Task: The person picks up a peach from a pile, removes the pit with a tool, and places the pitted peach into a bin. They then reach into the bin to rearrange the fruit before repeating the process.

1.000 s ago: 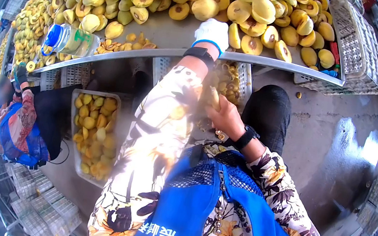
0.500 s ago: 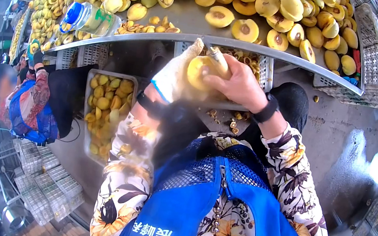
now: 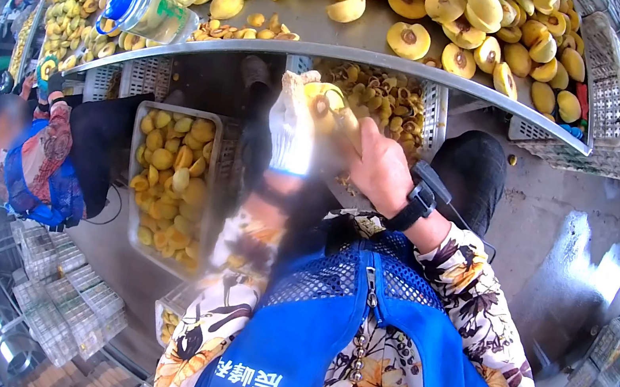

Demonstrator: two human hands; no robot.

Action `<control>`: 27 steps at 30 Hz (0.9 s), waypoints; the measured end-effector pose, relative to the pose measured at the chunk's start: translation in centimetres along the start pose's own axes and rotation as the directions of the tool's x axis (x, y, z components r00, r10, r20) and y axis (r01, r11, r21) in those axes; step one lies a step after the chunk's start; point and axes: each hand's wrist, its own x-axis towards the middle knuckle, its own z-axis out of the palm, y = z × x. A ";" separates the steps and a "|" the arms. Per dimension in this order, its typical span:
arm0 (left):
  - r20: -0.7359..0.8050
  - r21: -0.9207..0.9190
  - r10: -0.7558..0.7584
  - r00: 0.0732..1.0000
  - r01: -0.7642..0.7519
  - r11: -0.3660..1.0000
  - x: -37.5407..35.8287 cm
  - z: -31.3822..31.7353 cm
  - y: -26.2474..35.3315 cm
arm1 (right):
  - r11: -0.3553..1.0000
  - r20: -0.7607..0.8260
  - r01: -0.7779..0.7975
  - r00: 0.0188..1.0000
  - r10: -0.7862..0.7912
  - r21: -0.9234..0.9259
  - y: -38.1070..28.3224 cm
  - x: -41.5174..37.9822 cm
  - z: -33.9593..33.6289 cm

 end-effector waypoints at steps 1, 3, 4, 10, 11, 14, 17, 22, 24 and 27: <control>-0.011 -0.041 -0.004 1.000 0.003 0.999 0.0 0.2 0.0 | 1.000 0.009 0.003 1.000 -0.003 -0.007 0.1 -0.1 0.0; -0.034 -0.122 -0.013 0.999 0.008 0.993 0.1 0.7 -0.1 | 1.000 0.028 0.008 1.000 -0.008 -0.016 0.2 -0.1 0.0; -0.039 -0.040 0.054 0.998 -0.055 0.998 0.1 0.7 -0.4 | 1.000 0.032 0.009 0.999 -0.008 -0.029 0.2 -0.1 0.1; 0.034 0.225 0.110 0.993 -0.115 0.968 0.5 0.4 -0.6 | 0.996 0.145 -0.042 0.988 0.052 -0.076 0.6 -0.8 0.4; 0.104 0.239 0.011 0.995 -0.036 0.970 0.6 0.2 0.3 | 0.995 0.178 -0.065 0.981 0.079 -0.081 0.5 -0.9 0.4; 0.256 0.333 -0.168 0.952 0.076 0.940 2.4 -0.6 0.5 | 0.992 0.293 -0.127 0.948 0.123 -0.004 0.7 -0.7 0.0; 0.316 0.171 -0.148 0.937 0.097 0.980 2.6 -0.9 0.9 | 0.984 0.239 -0.174 0.957 0.163 0.027 1.1 -0.5 0.8; 0.145 -0.183 -0.148 0.978 0.173 0.968 0.6 0.7 -0.1 | 0.967 0.111 -0.146 0.986 0.125 0.207 1.3 -1.0 2.9; 0.049 -0.301 -0.254 0.966 0.257 0.918 0.0 0.5 -0.3 | 0.938 0.204 -0.208 0.967 0.154 0.276 1.0 -1.2 3.4; 0.011 -0.391 -0.152 0.988 0.144 0.909 -0.6 1.2 -0.1 | 0.688 0.467 -0.547 0.821 0.329 0.477 -1.9 -1.1 2.0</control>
